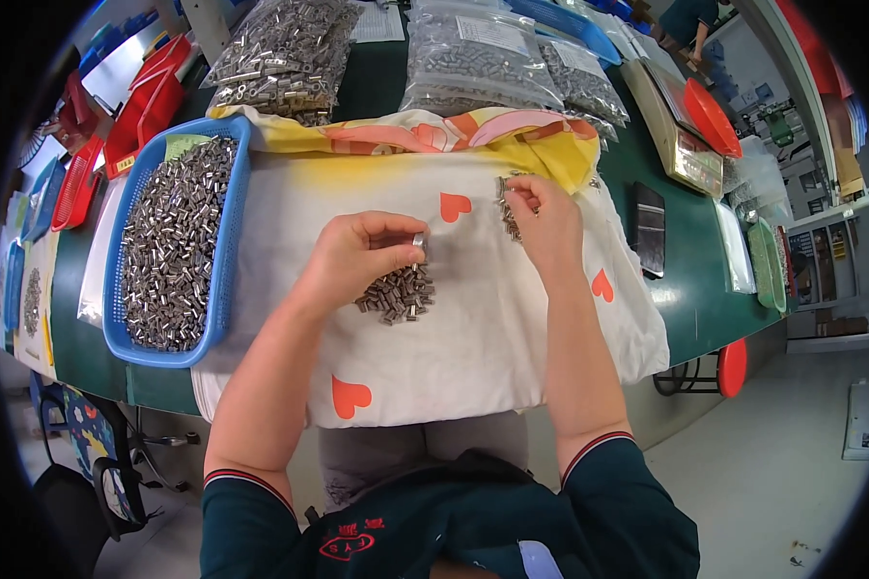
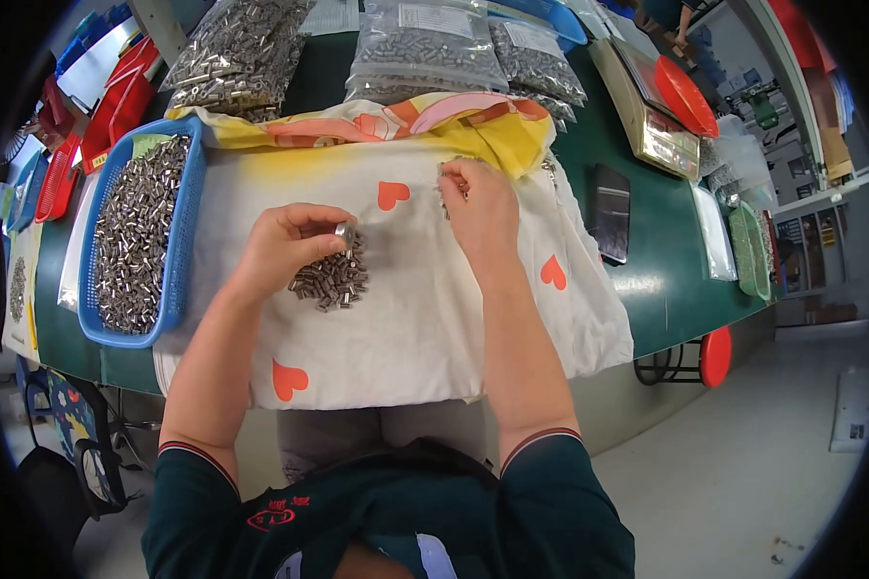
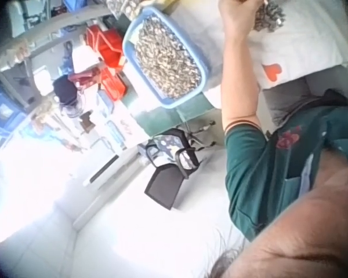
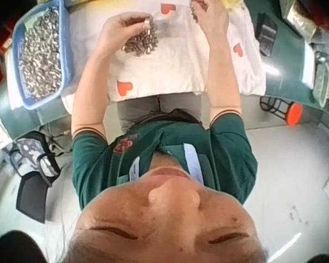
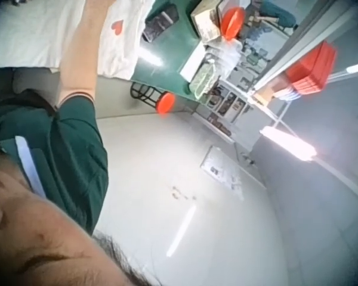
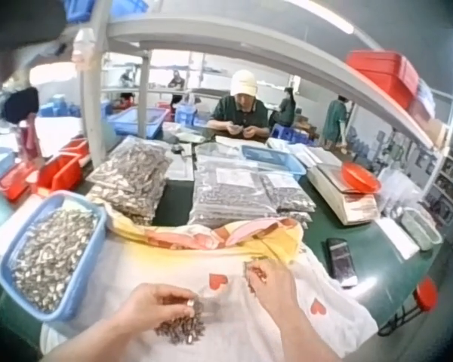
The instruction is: Sorting and inspecting small metal hardware components at a workbench in a manufacturing environment.
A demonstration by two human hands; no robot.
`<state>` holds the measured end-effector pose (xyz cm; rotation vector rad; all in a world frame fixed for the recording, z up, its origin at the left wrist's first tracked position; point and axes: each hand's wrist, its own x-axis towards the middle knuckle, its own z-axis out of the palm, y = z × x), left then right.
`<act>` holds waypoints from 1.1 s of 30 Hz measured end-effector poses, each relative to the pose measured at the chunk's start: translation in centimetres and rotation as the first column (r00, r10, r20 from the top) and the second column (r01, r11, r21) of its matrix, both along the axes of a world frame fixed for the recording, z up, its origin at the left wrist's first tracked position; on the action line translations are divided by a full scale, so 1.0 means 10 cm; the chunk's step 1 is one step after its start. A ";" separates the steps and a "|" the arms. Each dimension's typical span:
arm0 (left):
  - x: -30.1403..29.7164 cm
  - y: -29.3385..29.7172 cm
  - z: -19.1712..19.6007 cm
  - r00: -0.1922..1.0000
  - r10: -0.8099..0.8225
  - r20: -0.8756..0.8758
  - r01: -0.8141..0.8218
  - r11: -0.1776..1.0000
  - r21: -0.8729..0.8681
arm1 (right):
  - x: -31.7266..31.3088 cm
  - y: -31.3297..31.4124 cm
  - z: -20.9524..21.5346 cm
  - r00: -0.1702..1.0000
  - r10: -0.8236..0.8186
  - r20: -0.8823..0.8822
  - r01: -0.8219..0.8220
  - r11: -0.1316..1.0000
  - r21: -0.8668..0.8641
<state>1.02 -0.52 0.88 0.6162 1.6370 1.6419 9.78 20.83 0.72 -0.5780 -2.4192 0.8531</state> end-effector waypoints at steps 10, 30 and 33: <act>0.00 -0.02 -0.05 1.000 -0.011 -0.028 0.012 1.000 0.027 | -0.16 -0.05 -0.22 0.960 -0.135 0.244 0.003 0.881 0.474; 0.01 0.03 -0.05 0.995 0.048 0.084 -0.058 0.992 0.115 | 0.08 -0.58 0.17 0.881 0.433 -0.190 -0.471 0.764 -0.441; 0.02 0.02 -0.05 0.995 0.053 0.080 -0.061 0.993 0.102 | 0.09 -0.57 0.18 0.887 0.425 -0.180 -0.461 0.790 -0.404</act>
